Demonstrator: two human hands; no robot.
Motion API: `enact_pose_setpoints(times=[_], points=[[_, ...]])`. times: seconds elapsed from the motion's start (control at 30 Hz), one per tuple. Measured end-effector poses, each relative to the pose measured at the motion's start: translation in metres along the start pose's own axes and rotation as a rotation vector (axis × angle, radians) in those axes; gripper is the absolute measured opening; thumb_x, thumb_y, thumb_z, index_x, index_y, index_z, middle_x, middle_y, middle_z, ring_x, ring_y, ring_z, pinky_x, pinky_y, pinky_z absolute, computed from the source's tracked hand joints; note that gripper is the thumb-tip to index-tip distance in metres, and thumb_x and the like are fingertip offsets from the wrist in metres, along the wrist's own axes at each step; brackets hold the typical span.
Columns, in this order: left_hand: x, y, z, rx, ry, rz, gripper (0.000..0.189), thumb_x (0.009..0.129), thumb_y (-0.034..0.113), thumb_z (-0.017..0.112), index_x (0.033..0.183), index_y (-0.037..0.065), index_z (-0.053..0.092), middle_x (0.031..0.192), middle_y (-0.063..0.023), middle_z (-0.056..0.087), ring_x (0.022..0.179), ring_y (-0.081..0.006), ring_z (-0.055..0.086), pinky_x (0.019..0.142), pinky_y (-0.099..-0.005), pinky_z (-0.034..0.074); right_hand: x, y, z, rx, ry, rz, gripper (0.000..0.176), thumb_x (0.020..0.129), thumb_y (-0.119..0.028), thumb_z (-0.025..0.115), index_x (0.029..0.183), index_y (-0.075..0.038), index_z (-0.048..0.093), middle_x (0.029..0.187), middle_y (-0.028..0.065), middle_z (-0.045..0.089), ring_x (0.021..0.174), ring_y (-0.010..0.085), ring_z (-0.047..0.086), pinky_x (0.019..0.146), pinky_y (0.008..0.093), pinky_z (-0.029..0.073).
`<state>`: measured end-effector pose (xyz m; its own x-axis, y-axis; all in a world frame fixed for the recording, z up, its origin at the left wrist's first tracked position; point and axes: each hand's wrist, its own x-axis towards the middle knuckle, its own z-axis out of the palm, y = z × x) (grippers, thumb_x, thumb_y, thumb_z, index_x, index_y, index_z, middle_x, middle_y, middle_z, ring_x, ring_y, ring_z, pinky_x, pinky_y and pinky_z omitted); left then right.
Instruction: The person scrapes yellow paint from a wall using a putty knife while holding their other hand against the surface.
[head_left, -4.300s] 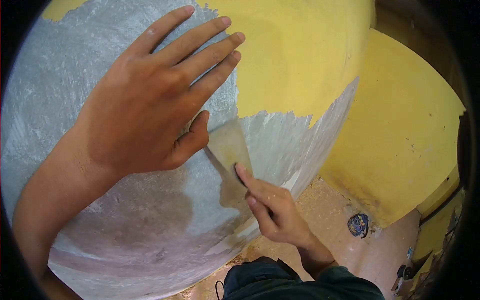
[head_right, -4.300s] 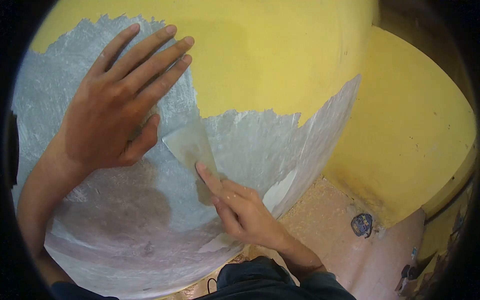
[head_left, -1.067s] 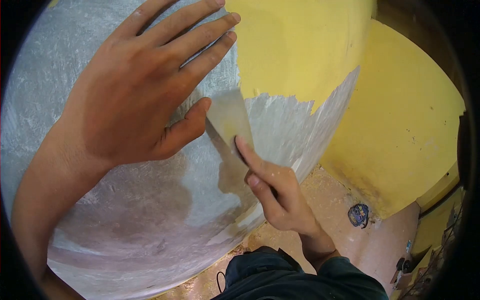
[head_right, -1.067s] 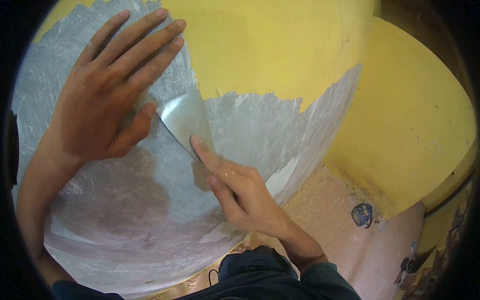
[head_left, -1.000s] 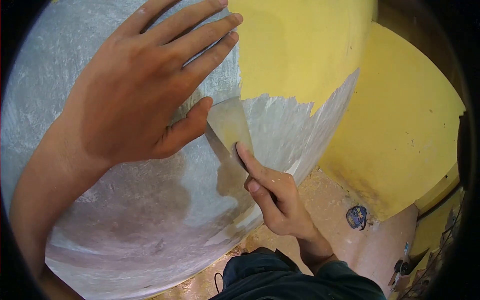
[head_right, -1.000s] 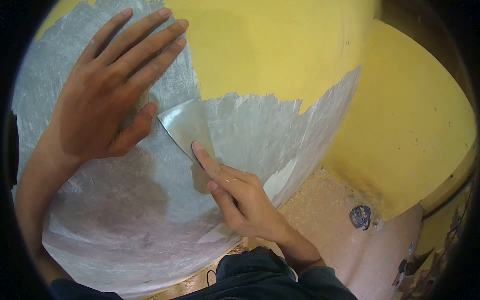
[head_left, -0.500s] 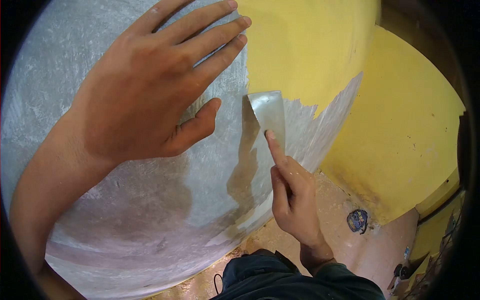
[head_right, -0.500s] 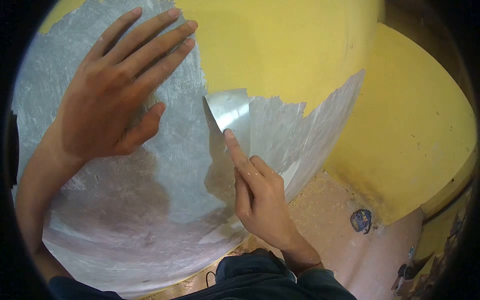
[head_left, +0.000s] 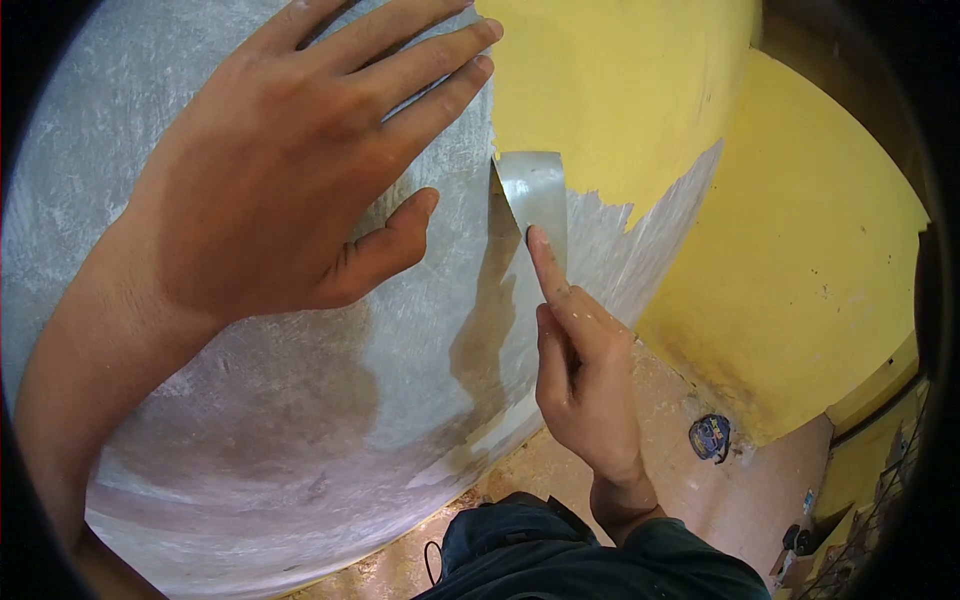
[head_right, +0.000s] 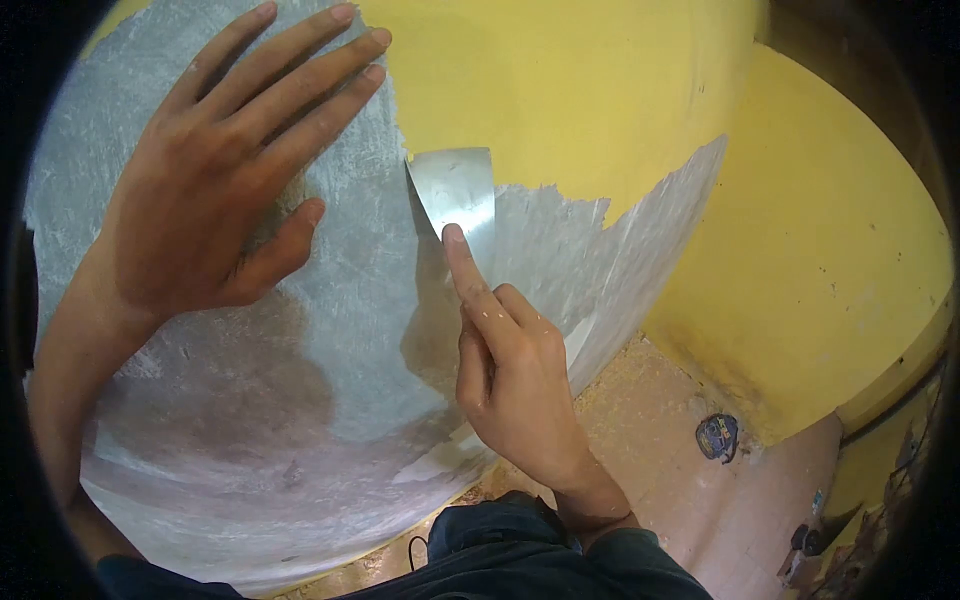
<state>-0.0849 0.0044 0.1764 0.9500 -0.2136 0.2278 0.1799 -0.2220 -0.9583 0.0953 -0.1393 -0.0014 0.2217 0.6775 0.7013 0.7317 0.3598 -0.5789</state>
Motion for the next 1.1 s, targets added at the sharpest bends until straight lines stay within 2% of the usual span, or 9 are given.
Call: enact_pose_setpoints(times=[0.03, 0.17, 0.27, 0.37, 0.43, 0.53, 0.93, 1.07, 1.1], points=[[0.0, 0.0, -0.001, -0.013, 0.003, 0.005, 0.068, 0.101, 0.051, 0.043, 0.135, -0.005, 0.062, 0.145, -0.0239, 0.057, 0.142, -0.0357, 0.048, 0.121, -0.0537, 0.034, 0.0, -0.001, 0.002, -0.004, 0.019, 0.014, 0.066, 0.095, 0.014, 0.049, 0.156, -0.011, 0.05, 0.072, 0.0111, 0.046, 0.063, 0.0191, 0.043, 0.063, 0.0305, 0.04], [0.004, 0.005, -0.005, -0.002, -0.078, -0.072, 0.069, 0.101, 0.051, 0.043, 0.136, -0.005, 0.061, 0.145, -0.0238, 0.057, 0.142, -0.036, 0.048, 0.12, -0.054, 0.035, -0.005, 0.002, 0.001, 0.045, 0.008, 0.014, 0.067, 0.094, 0.014, 0.049, 0.156, -0.011, 0.05, 0.072, 0.0115, 0.047, 0.062, 0.0193, 0.043, 0.063, 0.0303, 0.04], [0.0, -0.001, -0.002, -0.016, -0.026, 0.0, 0.069, 0.102, 0.052, 0.042, 0.137, -0.005, 0.061, 0.145, -0.0241, 0.057, 0.143, -0.0364, 0.047, 0.12, -0.0542, 0.035, 0.002, 0.004, -0.004, 0.007, 0.026, -0.04, 0.067, 0.094, 0.014, 0.049, 0.156, -0.011, 0.051, 0.072, 0.012, 0.047, 0.062, 0.0193, 0.043, 0.063, 0.0302, 0.041], [0.0, 0.003, -0.001, -0.031, 0.004, -0.019, 0.069, 0.103, 0.052, 0.041, 0.137, -0.005, 0.061, 0.145, -0.0247, 0.057, 0.143, -0.0367, 0.046, 0.12, -0.0543, 0.035, -0.001, 0.002, 0.0, 0.001, 0.017, -0.001, 0.067, 0.094, 0.014, 0.049, 0.156, -0.011, 0.05, 0.072, 0.0124, 0.047, 0.062, 0.0203, 0.044, 0.063, 0.0307, 0.041], [0.004, 0.007, -0.008, -0.037, -0.079, -0.076, 0.069, 0.103, 0.051, 0.041, 0.137, -0.005, 0.061, 0.144, -0.0256, 0.057, 0.143, -0.0367, 0.046, 0.12, -0.0543, 0.035, -0.001, 0.0, 0.005, 0.008, 0.036, 0.005, 0.068, 0.094, 0.014, 0.049, 0.157, -0.011, 0.049, 0.072, 0.0128, 0.047, 0.062, 0.0212, 0.045, 0.064, 0.0312, 0.042], [-0.001, 0.001, 0.0, -0.006, 0.015, 0.005, 0.069, 0.103, 0.051, 0.041, 0.137, -0.006, 0.06, 0.144, -0.0261, 0.057, 0.143, -0.0372, 0.047, 0.12, -0.0544, 0.036, 0.005, 0.002, 0.002, -0.041, 0.041, -0.037, 0.07, 0.093, 0.014, 0.05, 0.158, -0.011, 0.047, 0.073, 0.0133, 0.048, 0.062, 0.0227, 0.046, 0.063, 0.0319, 0.043], [-0.002, 0.002, 0.001, 0.005, 0.028, 0.0, 0.069, 0.104, 0.052, 0.041, 0.135, -0.006, 0.062, 0.142, -0.0249, 0.059, 0.141, -0.0373, 0.05, 0.119, -0.0532, 0.037, -0.002, 0.001, 0.01, -0.07, 0.029, -0.007, 0.072, 0.093, 0.013, 0.051, 0.161, -0.011, 0.042, 0.073, 0.0145, 0.048, 0.062, 0.0267, 0.048, 0.064, 0.0353, 0.044], [-0.001, 0.002, 0.002, 0.017, 0.077, 0.001, 0.069, 0.104, 0.052, 0.04, 0.134, -0.006, 0.062, 0.141, -0.0247, 0.059, 0.141, -0.0375, 0.05, 0.119, -0.0536, 0.037, 0.01, 0.001, 0.008, -0.117, 0.079, -0.071, 0.073, 0.093, 0.013, 0.051, 0.162, -0.011, 0.041, 0.073, 0.0149, 0.048, 0.062, 0.0269, 0.048, 0.064, 0.0348, 0.044], [0.001, 0.005, -0.003, -0.014, 0.021, -0.032, 0.069, 0.104, 0.052, 0.04, 0.134, -0.006, 0.062, 0.141, -0.0247, 0.059, 0.141, -0.0375, 0.049, 0.119, -0.0537, 0.037, 0.005, 0.001, 0.01, -0.126, 0.048, -0.046, 0.073, 0.093, 0.013, 0.051, 0.162, -0.011, 0.041, 0.074, 0.015, 0.049, 0.062, 0.0267, 0.048, 0.064, 0.0346, 0.044]])
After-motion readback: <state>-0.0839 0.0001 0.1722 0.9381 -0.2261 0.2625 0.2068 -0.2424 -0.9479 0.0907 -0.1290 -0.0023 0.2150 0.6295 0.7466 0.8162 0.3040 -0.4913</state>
